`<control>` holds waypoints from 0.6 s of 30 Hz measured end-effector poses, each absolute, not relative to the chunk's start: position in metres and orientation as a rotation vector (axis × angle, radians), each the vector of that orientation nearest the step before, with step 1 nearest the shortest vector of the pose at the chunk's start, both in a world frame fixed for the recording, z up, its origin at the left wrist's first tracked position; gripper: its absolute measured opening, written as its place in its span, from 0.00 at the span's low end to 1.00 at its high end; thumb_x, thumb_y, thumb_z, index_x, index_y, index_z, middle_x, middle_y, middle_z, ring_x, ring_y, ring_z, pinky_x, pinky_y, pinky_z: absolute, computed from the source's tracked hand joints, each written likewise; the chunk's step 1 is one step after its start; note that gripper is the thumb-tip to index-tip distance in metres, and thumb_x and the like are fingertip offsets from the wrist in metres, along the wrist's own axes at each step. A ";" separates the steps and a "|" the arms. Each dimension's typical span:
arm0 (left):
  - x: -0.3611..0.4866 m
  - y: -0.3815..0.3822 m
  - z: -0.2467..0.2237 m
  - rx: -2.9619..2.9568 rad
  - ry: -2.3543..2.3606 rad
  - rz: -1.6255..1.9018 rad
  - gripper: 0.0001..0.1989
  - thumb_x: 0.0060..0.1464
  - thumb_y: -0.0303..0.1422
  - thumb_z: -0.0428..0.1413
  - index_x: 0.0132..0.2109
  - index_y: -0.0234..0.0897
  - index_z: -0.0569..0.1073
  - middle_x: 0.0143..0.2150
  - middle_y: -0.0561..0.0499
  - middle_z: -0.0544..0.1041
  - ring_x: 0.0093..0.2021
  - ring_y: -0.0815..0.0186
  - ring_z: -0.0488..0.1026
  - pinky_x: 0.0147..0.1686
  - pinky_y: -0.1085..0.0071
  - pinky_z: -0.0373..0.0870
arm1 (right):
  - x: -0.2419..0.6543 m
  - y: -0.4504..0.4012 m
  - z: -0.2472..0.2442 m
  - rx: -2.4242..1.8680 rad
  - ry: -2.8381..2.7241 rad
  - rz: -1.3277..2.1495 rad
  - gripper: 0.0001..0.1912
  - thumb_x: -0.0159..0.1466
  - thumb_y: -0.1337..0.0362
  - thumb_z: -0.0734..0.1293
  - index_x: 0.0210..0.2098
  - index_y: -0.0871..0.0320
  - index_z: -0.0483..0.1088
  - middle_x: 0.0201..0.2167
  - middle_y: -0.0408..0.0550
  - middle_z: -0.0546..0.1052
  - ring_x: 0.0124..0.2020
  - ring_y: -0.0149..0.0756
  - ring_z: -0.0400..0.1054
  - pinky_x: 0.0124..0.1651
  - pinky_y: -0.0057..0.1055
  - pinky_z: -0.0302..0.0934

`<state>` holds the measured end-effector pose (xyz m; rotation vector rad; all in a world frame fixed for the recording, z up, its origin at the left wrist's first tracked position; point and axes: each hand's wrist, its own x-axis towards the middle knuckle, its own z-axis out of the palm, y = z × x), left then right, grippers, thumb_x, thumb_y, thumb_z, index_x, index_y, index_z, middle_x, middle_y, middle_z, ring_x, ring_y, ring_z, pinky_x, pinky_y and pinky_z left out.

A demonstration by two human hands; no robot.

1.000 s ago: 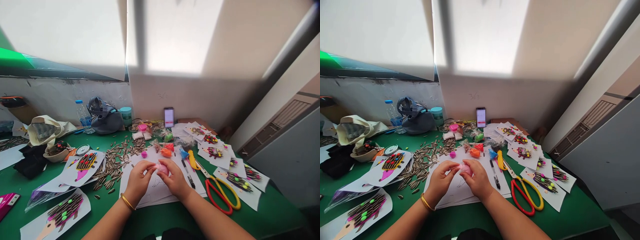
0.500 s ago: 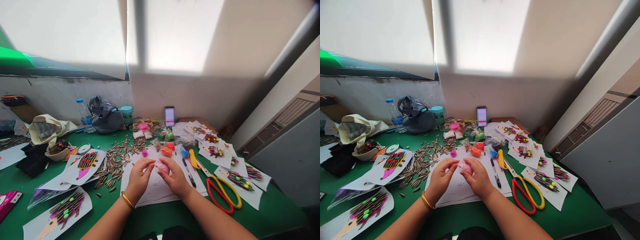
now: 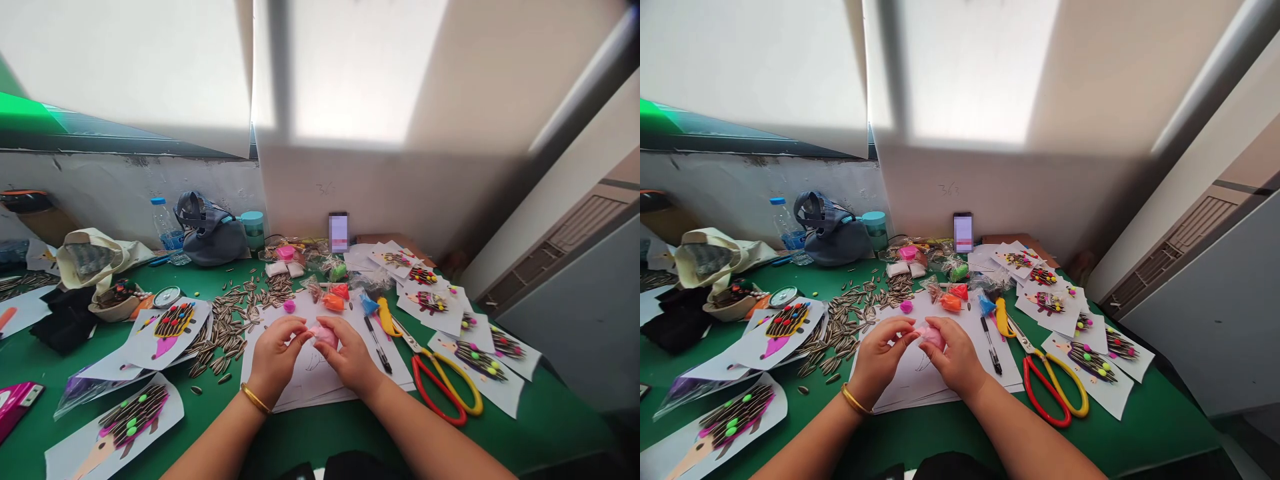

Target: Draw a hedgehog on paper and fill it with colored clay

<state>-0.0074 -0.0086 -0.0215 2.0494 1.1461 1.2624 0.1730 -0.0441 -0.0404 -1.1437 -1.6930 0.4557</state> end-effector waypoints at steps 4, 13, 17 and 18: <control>-0.008 -0.003 -0.020 1.854 1.140 1.353 0.07 0.54 0.38 0.61 0.34 0.40 0.78 0.34 0.50 0.76 0.35 0.65 0.72 0.35 0.69 0.70 | 0.178 -0.041 -0.042 -1.205 -1.631 0.471 0.21 0.65 0.54 0.66 0.55 0.55 0.68 0.51 0.54 0.74 0.53 0.45 0.69 0.57 0.43 0.64; 0.001 0.001 -0.021 1.075 0.947 1.231 0.21 0.47 0.40 0.65 0.47 0.36 0.74 0.45 0.45 0.79 0.39 0.64 0.78 0.42 0.65 0.73 | 0.192 -0.030 -0.045 -1.315 -1.423 0.640 0.24 0.66 0.50 0.63 0.56 0.56 0.68 0.55 0.54 0.73 0.56 0.47 0.68 0.59 0.47 0.62; 0.000 0.000 -0.021 1.067 0.969 1.216 0.19 0.46 0.39 0.66 0.44 0.35 0.76 0.35 0.49 0.80 0.30 0.68 0.75 0.35 0.69 0.71 | 0.187 -0.030 -0.046 -1.301 -1.436 0.694 0.24 0.66 0.49 0.63 0.56 0.56 0.68 0.55 0.55 0.73 0.56 0.47 0.68 0.59 0.48 0.62; 0.000 0.000 -0.021 1.080 0.972 1.223 0.18 0.44 0.38 0.67 0.42 0.35 0.77 0.33 0.50 0.79 0.30 0.69 0.74 0.34 0.70 0.71 | 0.187 -0.029 -0.046 -1.293 -1.446 0.696 0.24 0.66 0.49 0.63 0.56 0.56 0.68 0.55 0.55 0.73 0.56 0.47 0.68 0.59 0.48 0.62</control>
